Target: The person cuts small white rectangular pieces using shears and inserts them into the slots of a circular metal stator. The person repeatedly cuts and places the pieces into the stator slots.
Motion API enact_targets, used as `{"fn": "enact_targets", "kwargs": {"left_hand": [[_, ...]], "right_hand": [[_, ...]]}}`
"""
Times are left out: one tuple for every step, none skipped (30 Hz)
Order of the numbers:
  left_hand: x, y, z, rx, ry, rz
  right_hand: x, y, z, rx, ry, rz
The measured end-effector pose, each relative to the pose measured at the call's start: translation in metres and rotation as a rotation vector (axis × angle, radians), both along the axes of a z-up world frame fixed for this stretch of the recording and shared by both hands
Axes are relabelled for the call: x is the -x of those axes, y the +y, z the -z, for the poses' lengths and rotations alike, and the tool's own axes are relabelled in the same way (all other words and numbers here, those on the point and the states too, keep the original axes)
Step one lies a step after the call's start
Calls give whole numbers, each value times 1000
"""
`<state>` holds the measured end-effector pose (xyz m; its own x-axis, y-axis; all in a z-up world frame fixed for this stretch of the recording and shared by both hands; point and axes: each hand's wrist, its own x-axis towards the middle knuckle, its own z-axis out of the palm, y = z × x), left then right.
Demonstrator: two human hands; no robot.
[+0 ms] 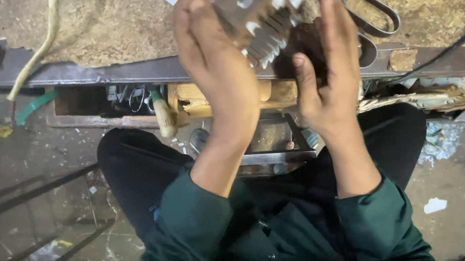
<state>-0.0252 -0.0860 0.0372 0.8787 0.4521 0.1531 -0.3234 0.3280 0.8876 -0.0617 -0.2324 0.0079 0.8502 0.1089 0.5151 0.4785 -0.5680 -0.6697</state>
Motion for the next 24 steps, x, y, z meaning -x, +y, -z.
{"fn": "enact_targets", "kwargs": {"left_hand": [[-1,1,-2,29,28,-7],[-1,7,-5,-214,33,-81],[1,17,-9,-457,36,-155],[3,26,-14,-699,36,-234],[5,33,-20,-793,45,-244],[8,40,-25,-887,57,-256],[9,45,-30,-981,69,-268],[9,49,-34,-1041,88,-273],[8,52,-38,-1102,106,-279],[4,56,-41,-1161,116,-290],[0,60,-44,-1217,140,-289],[-3,63,-47,-1273,166,-289],[-5,66,-48,-1328,193,-288],[-5,68,-49,-1341,256,-249],[-4,71,-49,-1353,318,-208],[-3,73,-48,-1362,383,-168],[-1,76,-47,-1383,395,-175],[2,78,-44,-1402,412,-180],[4,82,-41,-1420,429,-185],[-1,88,-38,-1421,405,-217],[-12,95,-35,-1422,382,-250],[-21,101,-32,-1421,357,-282],[-30,107,-28,-1412,302,-223],[-40,111,-26,-1403,239,-163]], "right_hand": [[2,1,-3,42,-15,20],[2,2,-6,84,-34,41],[3,6,-10,73,-33,28],[2,8,-14,63,-34,11],[2,10,-18,79,-42,15],[1,12,-22,94,-47,16],[0,14,-24,109,-53,16],[0,15,-26,108,-54,12],[1,16,-28,107,-55,8],[-1,16,-30,105,-65,5],[-2,16,-32,101,-74,-4],[-1,16,-34,98,-83,-13],[0,17,-35,94,-92,-23],[-1,17,-36,103,-91,-25],[-1,18,-37,112,-91,-26],[-2,19,-37,121,-89,-30],[-3,19,-37,122,-74,-33],[-2,19,-38,125,-53,-38],[-2,19,-37,128,-33,-44],[-1,19,-36,106,-28,-42],[0,19,-35,84,-22,-41],[1,18,-35,64,-18,-39],[4,16,-35,73,-57,-9],[6,14,-37,80,-101,27]]}}
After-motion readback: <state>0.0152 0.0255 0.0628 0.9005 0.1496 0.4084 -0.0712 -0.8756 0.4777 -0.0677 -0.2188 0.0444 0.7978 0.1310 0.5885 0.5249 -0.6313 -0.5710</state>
